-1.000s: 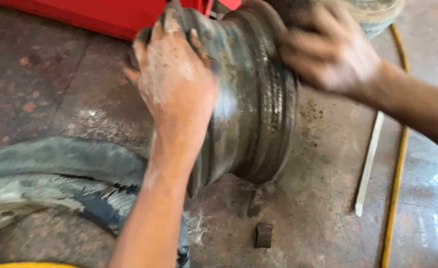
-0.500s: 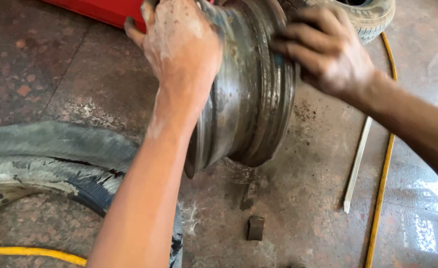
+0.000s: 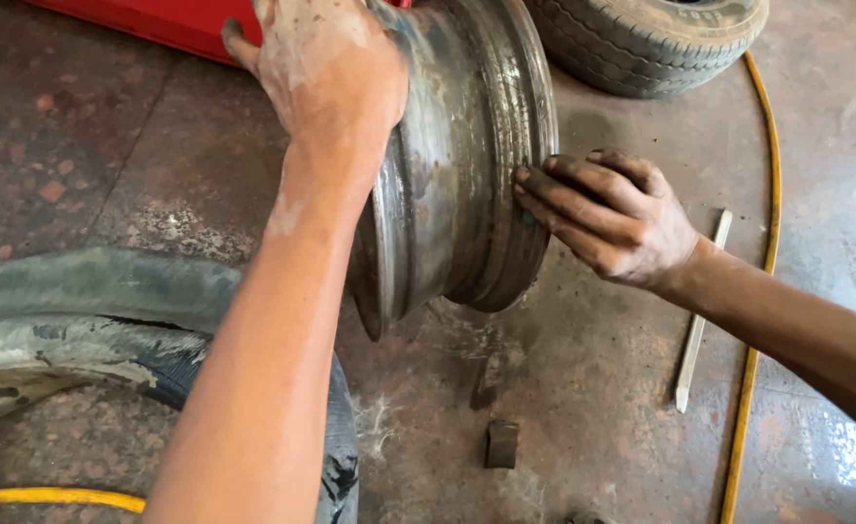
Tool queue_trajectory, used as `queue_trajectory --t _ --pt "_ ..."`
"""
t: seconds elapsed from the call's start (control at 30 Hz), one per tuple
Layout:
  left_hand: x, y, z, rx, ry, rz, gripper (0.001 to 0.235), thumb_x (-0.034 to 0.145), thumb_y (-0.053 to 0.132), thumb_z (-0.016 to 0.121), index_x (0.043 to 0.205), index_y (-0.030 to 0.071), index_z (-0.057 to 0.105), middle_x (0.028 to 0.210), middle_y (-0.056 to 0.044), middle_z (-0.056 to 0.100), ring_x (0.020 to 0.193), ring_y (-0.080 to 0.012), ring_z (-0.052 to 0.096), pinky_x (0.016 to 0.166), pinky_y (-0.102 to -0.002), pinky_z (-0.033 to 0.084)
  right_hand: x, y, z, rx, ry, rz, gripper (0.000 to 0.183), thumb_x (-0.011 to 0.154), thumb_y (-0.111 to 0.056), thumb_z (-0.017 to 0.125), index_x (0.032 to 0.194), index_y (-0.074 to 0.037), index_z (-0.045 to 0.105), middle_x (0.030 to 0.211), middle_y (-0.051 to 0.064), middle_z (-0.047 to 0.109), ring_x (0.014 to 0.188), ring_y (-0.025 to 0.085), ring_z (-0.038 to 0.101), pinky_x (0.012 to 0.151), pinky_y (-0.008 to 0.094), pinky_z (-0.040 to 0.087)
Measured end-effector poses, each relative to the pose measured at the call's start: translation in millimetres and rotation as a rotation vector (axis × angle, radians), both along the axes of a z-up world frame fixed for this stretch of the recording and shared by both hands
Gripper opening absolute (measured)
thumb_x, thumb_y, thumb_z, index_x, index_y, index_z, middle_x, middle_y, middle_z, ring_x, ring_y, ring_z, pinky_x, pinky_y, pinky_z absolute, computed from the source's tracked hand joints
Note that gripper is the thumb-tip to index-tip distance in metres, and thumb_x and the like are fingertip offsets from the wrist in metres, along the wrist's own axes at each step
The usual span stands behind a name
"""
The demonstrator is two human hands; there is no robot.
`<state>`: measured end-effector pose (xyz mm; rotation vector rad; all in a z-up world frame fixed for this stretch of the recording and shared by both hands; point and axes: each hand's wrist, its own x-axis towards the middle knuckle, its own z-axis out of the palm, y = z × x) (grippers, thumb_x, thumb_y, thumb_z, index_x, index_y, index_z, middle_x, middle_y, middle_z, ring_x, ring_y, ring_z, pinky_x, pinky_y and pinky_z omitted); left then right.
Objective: The person scrubs a metal wheel rim with a small abrasive block, rotating the rim to clean different sections of the surface. The person works on the rim while sitting on the floor in a workshop.
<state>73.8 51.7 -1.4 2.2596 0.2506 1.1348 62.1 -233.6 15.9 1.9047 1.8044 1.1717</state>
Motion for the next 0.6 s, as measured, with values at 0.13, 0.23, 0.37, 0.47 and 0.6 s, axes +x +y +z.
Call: queue_trajectory --t 0.13,0.23,0.37,0.47,0.6 --pt "-3.0 2.6 1.6 0.003 0.046 -0.004 0.025 0.092 0.028 0.070 0.108 0.010 0.072 0.110 -0.019 0.070 0.117 -0.0427 0.059 0.098 -0.084 0.027 41.9 11.6 28.1 -0.005 0.054 -0.083 0.035 0.094 -0.013 0.084 0.129 -0.015 0.079 0.133 0.001 0.071 0.129 0.021 0.059 0.108 0.040 0.049" --pt "1.6 7.1 2.6 -0.007 0.048 -0.043 0.035 0.089 0.040 0.075 0.107 0.010 0.072 0.108 -0.020 0.070 0.115 -0.0435 0.059 0.096 -0.084 0.026 29.5 5.2 16.8 0.022 0.085 -0.119 0.040 0.094 -0.002 0.083 0.132 -0.015 0.078 0.132 0.001 0.072 0.132 0.021 0.059 0.109 0.044 0.049" --pt "-7.8 -6.4 0.7 0.052 0.160 0.057 0.036 0.098 0.016 0.060 0.129 -0.003 0.059 0.113 -0.023 0.068 0.120 -0.0416 0.061 0.107 -0.079 0.028 10.0 -9.5 8.1 -0.044 0.176 0.085 0.033 0.092 -0.013 0.084 0.124 -0.014 0.078 0.127 0.001 0.075 0.122 0.022 0.061 0.098 0.041 0.050" --pt "-32.6 -18.8 0.3 0.025 0.173 0.064 0.056 0.094 0.018 0.063 0.142 -0.008 0.050 0.121 -0.026 0.067 0.121 -0.0439 0.060 0.107 -0.076 0.028 71.8 16.7 26.5 0.052 0.141 -0.040 0.036 0.092 -0.004 0.080 0.127 -0.011 0.078 0.129 0.005 0.071 0.125 0.026 0.060 0.103 0.045 0.048" --pt "-41.7 -28.5 6.7 0.084 0.157 0.127 0.060 0.093 0.020 0.064 0.144 -0.009 0.048 0.127 -0.026 0.066 0.122 -0.0503 0.056 0.103 -0.078 0.026 103.3 44.2 46.4 -0.034 0.387 -0.042 0.037 0.094 -0.006 0.077 0.130 -0.007 0.069 0.133 0.007 0.067 0.128 0.023 0.056 0.109 0.042 0.051"
